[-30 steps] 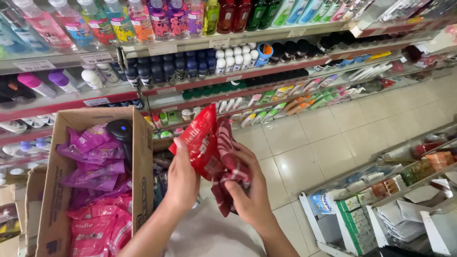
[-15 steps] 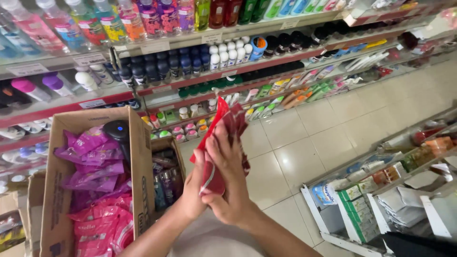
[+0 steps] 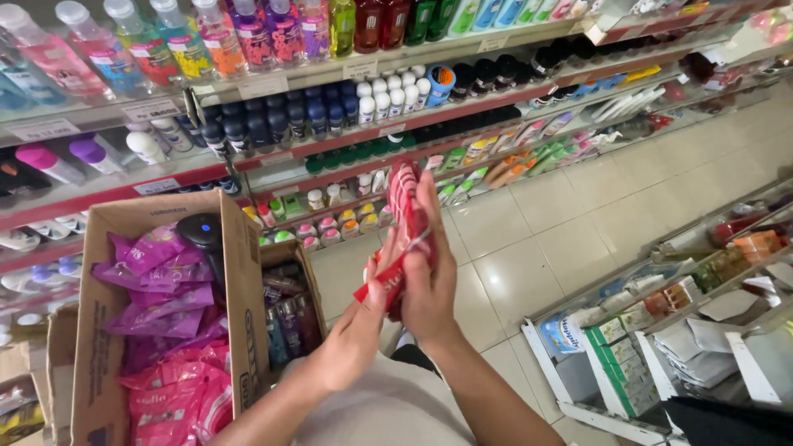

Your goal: The recorder is restocking air freshener sachets on a retail display shelf in a grocery store.

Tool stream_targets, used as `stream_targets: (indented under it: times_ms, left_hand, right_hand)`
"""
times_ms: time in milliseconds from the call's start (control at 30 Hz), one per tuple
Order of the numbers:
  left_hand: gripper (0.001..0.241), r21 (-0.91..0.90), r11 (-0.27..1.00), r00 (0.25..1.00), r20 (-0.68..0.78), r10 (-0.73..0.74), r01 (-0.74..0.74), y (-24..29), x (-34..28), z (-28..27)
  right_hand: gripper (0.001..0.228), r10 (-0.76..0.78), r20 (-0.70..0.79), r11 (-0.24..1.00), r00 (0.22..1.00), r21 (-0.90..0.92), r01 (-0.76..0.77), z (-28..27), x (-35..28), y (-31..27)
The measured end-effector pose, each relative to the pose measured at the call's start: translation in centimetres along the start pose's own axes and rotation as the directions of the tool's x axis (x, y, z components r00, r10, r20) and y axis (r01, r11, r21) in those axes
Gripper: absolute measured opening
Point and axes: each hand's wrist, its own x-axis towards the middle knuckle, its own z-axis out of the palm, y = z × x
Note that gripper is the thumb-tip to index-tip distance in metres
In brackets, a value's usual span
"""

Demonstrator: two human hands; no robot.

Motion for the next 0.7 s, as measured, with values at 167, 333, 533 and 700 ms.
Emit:
stream_targets:
  times_ms: [167, 333, 533, 700]
  left_hand:
    - [0.070, -0.724, 0.638, 0.936, 0.032, -0.350, 0.263, -0.3, 0.8, -0.5]
    - [0.066, -0.899, 0.437, 0.965, -0.149, -0.214, -0.042, 4.2, 2.8, -5.0]
    - [0.067, -0.831, 0.555, 0.920, -0.250, -0.304, -0.042, 0.3, 2.3, -3.7]
    - [0.069, -0.748, 0.576, 0.843, -0.042, -0.536, 0.329, -1.2, 2.0, -1.1]
  right_hand:
    - [0.062, -0.268, 0.119, 0.879, 0.956, -0.375, 0.293, -0.2, -0.3, -0.6]
    - [0.050, 0.467, -0.065, 0.849, 0.882, 0.312, -0.427, -2.2, -4.7, 9.4]
    - [0.062, 0.282, -0.258, 0.913, 0.924, 0.367, -0.176, -2.7, -1.9, 3.3]
    - [0.053, -0.245, 0.132, 0.900, 0.961, -0.337, 0.276, -0.8, -0.3, -0.8]
